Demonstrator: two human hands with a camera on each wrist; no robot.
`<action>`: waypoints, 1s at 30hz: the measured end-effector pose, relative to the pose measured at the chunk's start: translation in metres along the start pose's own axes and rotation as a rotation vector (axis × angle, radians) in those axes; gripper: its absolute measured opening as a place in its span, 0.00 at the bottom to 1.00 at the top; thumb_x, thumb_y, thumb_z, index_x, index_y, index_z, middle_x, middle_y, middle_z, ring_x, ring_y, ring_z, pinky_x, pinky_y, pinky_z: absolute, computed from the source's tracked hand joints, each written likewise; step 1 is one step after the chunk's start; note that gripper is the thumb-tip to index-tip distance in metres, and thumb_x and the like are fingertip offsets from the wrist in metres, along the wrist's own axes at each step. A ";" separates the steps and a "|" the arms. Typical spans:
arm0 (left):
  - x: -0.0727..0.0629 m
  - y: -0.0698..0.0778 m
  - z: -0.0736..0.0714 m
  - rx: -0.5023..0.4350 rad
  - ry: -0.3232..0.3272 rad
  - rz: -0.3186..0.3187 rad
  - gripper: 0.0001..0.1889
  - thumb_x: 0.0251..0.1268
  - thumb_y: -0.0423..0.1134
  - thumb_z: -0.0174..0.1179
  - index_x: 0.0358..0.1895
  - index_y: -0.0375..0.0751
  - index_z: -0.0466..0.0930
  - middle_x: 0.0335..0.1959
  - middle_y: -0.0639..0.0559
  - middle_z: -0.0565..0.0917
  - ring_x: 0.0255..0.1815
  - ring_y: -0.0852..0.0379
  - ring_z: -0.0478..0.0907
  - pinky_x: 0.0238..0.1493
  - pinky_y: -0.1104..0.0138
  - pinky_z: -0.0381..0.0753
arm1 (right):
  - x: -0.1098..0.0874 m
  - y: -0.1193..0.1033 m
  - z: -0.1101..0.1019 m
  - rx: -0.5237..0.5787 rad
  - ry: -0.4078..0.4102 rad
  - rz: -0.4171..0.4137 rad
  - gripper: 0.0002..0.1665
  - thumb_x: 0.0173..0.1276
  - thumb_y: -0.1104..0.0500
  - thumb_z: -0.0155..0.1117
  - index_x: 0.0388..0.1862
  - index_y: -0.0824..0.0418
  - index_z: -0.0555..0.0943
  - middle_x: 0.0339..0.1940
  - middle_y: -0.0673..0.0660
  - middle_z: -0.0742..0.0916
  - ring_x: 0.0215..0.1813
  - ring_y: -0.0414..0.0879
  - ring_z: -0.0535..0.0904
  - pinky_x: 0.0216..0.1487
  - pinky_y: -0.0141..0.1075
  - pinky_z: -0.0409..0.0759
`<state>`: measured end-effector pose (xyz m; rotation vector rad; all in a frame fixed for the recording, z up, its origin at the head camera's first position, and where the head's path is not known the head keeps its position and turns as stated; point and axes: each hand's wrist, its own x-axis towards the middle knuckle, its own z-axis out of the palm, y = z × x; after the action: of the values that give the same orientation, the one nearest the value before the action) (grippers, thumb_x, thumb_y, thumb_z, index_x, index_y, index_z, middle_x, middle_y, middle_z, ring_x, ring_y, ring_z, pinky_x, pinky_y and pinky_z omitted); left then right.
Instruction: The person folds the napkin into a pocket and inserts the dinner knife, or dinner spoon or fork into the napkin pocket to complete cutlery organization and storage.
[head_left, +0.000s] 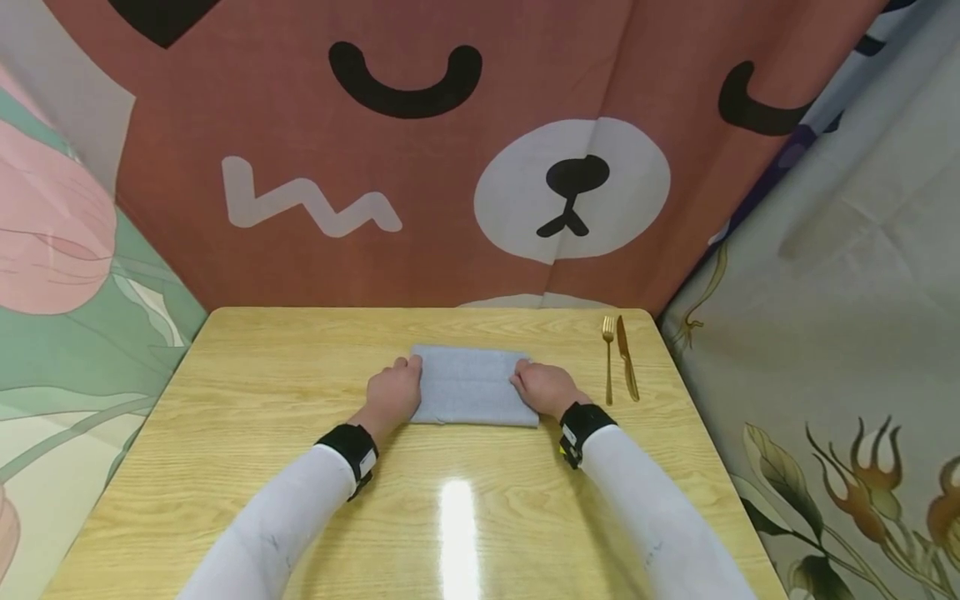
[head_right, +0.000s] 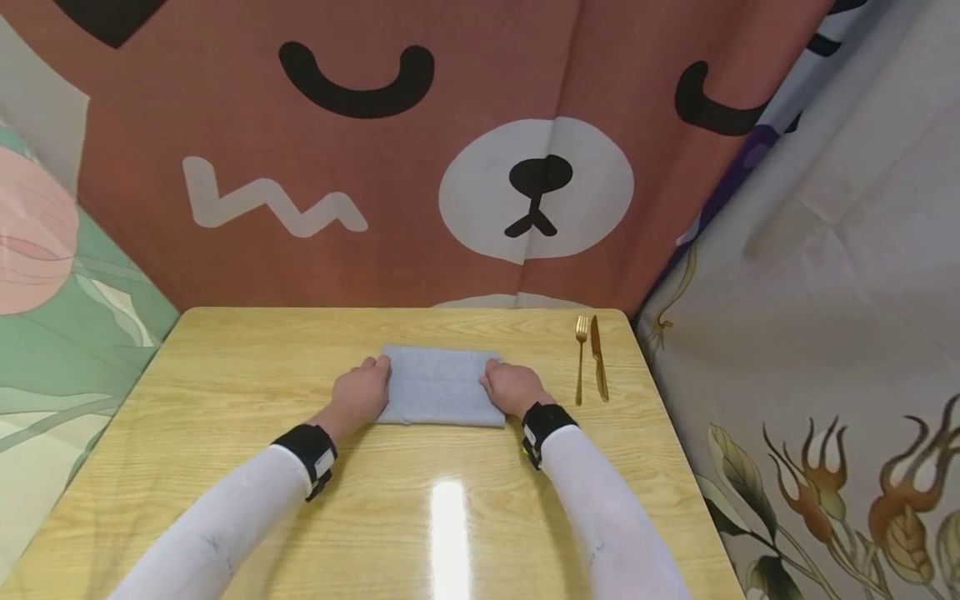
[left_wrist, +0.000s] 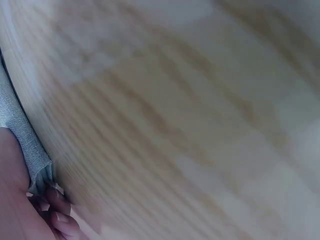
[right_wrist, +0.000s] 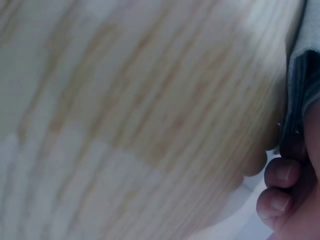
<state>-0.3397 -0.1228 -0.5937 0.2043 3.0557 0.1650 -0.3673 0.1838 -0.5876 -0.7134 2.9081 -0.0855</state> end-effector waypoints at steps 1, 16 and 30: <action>0.000 -0.001 0.001 0.003 -0.003 0.000 0.13 0.82 0.41 0.43 0.59 0.40 0.70 0.46 0.41 0.80 0.33 0.47 0.80 0.26 0.54 0.80 | 0.000 -0.001 0.000 -0.001 0.002 -0.003 0.16 0.85 0.47 0.46 0.41 0.56 0.73 0.24 0.51 0.78 0.32 0.47 0.83 0.40 0.45 0.82; -0.017 -0.005 0.008 0.025 0.028 -0.010 0.12 0.78 0.41 0.47 0.55 0.39 0.72 0.43 0.42 0.79 0.33 0.48 0.78 0.26 0.54 0.79 | -0.006 -0.005 0.002 -0.011 0.004 -0.069 0.16 0.84 0.46 0.48 0.38 0.54 0.73 0.23 0.49 0.76 0.28 0.43 0.77 0.35 0.42 0.79; -0.033 -0.009 0.009 0.057 0.034 0.008 0.11 0.78 0.42 0.46 0.53 0.39 0.71 0.39 0.43 0.78 0.29 0.50 0.75 0.23 0.56 0.76 | -0.016 -0.011 0.003 -0.040 0.083 -0.212 0.15 0.84 0.49 0.48 0.36 0.53 0.70 0.17 0.44 0.72 0.21 0.38 0.71 0.28 0.37 0.75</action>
<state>-0.3073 -0.1355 -0.6019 0.2187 3.0960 0.0834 -0.3473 0.1814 -0.5876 -1.0475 2.9086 -0.0822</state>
